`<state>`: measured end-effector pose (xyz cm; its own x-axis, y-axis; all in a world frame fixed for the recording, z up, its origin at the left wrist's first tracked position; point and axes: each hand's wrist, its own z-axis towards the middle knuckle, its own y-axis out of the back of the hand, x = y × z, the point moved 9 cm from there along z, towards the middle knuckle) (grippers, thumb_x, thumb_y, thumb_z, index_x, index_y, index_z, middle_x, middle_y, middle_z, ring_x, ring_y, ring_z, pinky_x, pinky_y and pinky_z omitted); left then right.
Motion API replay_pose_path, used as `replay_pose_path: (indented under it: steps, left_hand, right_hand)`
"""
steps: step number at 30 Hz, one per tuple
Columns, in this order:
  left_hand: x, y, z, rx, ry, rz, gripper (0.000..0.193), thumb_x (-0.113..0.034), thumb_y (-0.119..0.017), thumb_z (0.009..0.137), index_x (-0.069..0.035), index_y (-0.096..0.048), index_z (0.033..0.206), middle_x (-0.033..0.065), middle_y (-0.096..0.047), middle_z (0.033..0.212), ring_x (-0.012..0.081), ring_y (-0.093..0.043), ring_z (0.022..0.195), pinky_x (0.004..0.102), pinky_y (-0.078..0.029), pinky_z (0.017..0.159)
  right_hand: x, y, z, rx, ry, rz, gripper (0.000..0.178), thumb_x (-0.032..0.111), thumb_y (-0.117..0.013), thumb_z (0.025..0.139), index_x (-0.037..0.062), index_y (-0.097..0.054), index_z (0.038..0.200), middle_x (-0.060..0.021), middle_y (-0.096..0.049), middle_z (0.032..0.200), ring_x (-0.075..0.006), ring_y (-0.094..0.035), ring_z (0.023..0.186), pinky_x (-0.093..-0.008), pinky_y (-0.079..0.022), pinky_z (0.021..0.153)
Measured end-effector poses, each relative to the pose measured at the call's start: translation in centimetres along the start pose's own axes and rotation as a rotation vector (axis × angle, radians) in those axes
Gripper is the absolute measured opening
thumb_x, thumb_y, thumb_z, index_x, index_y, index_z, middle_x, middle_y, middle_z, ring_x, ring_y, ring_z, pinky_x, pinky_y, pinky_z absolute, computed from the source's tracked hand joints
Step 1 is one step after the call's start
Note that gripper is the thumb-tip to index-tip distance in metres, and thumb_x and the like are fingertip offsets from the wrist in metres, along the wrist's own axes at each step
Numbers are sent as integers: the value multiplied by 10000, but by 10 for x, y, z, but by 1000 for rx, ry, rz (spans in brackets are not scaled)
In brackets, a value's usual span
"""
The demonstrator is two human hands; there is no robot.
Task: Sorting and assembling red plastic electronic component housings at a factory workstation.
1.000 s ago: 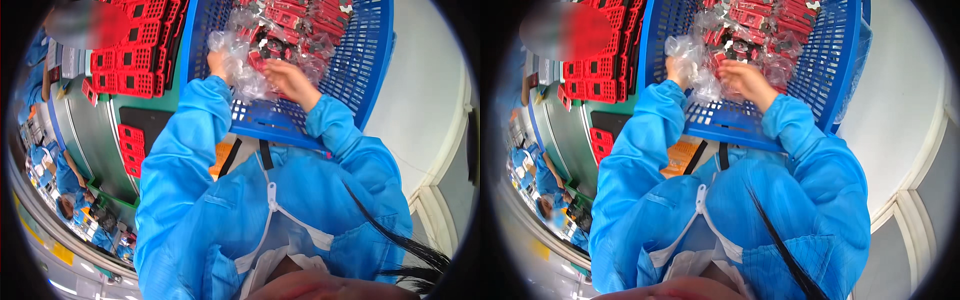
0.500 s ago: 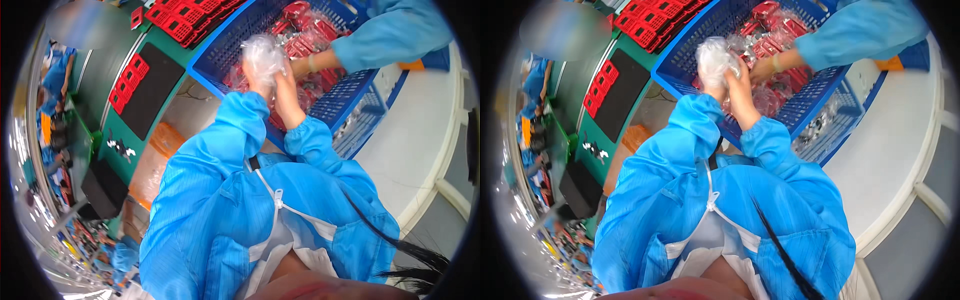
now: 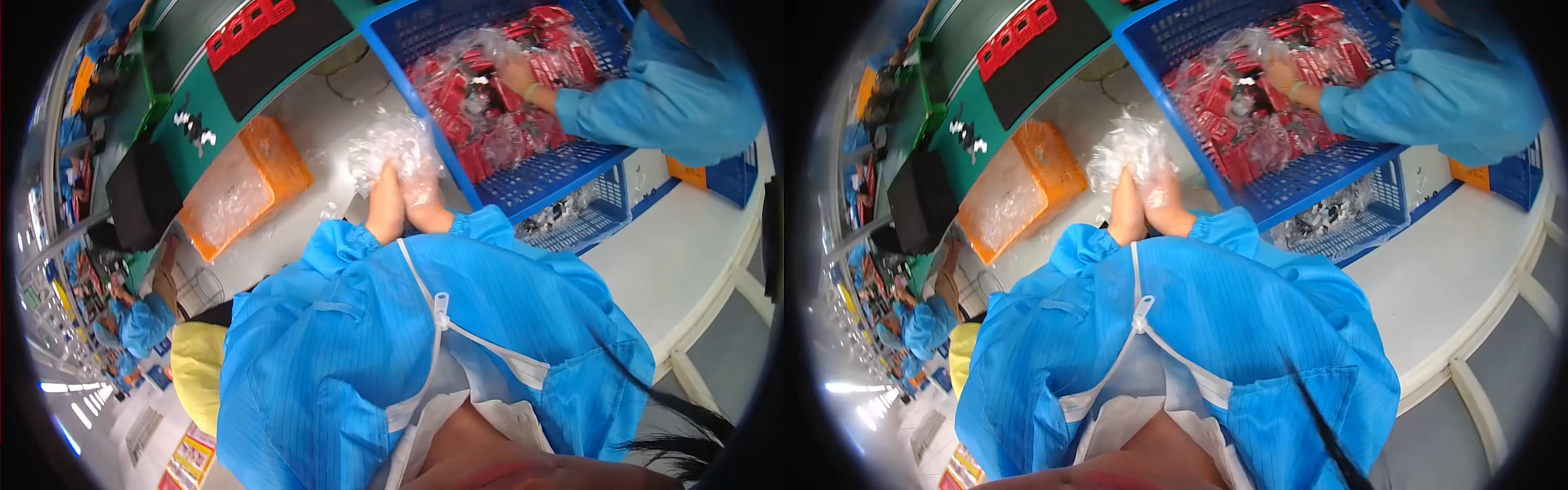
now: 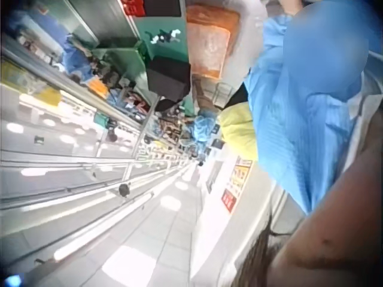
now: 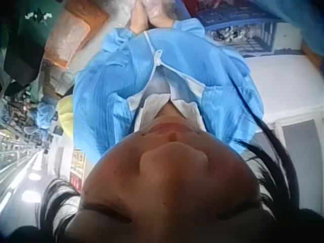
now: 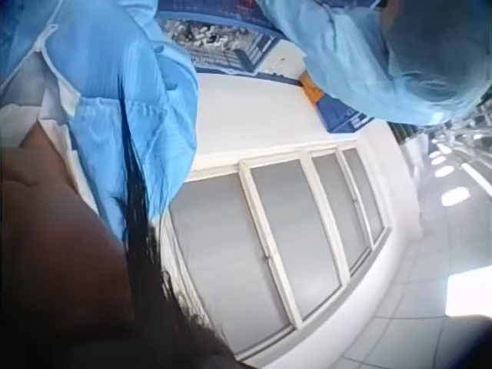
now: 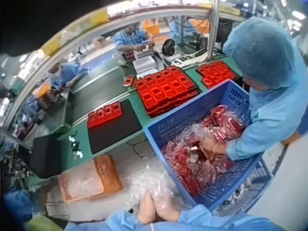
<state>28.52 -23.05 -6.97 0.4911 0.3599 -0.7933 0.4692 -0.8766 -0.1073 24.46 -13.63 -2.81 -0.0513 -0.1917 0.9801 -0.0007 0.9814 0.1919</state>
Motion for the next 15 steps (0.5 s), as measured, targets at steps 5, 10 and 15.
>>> replay_pose_path:
  steps: [5,10,15]
  left_hand:
    - [-4,90,-6,-153,37,-506,313,-236,-495,940,-10,-585,1137,97,-642,989,194,-598,929,329,-485,799]
    - [8,217,3,-414,5,-576,288,-208,-475,956,-16,-578,1143,98,-624,1025,204,-608,867,345,-503,752]
    - [72,431,73,-675,78,-495,327,-264,-457,958,-44,-544,1184,94,-600,1045,228,-576,920,396,-481,791]
  right_hand:
    - [15,-118,-28,646,-11,0,354,227,-457,911,41,-543,1200,-226,-485,1299,-388,-421,1216,-461,-336,997]
    - [33,-210,-56,905,423,-315,478,205,-562,844,78,-490,1299,-186,-346,1426,-379,-283,1315,-465,-236,1077]
    - [-3,-228,-15,723,126,-241,416,149,-624,827,88,-536,1229,-184,-446,1325,-353,-376,1266,-426,-266,1074]
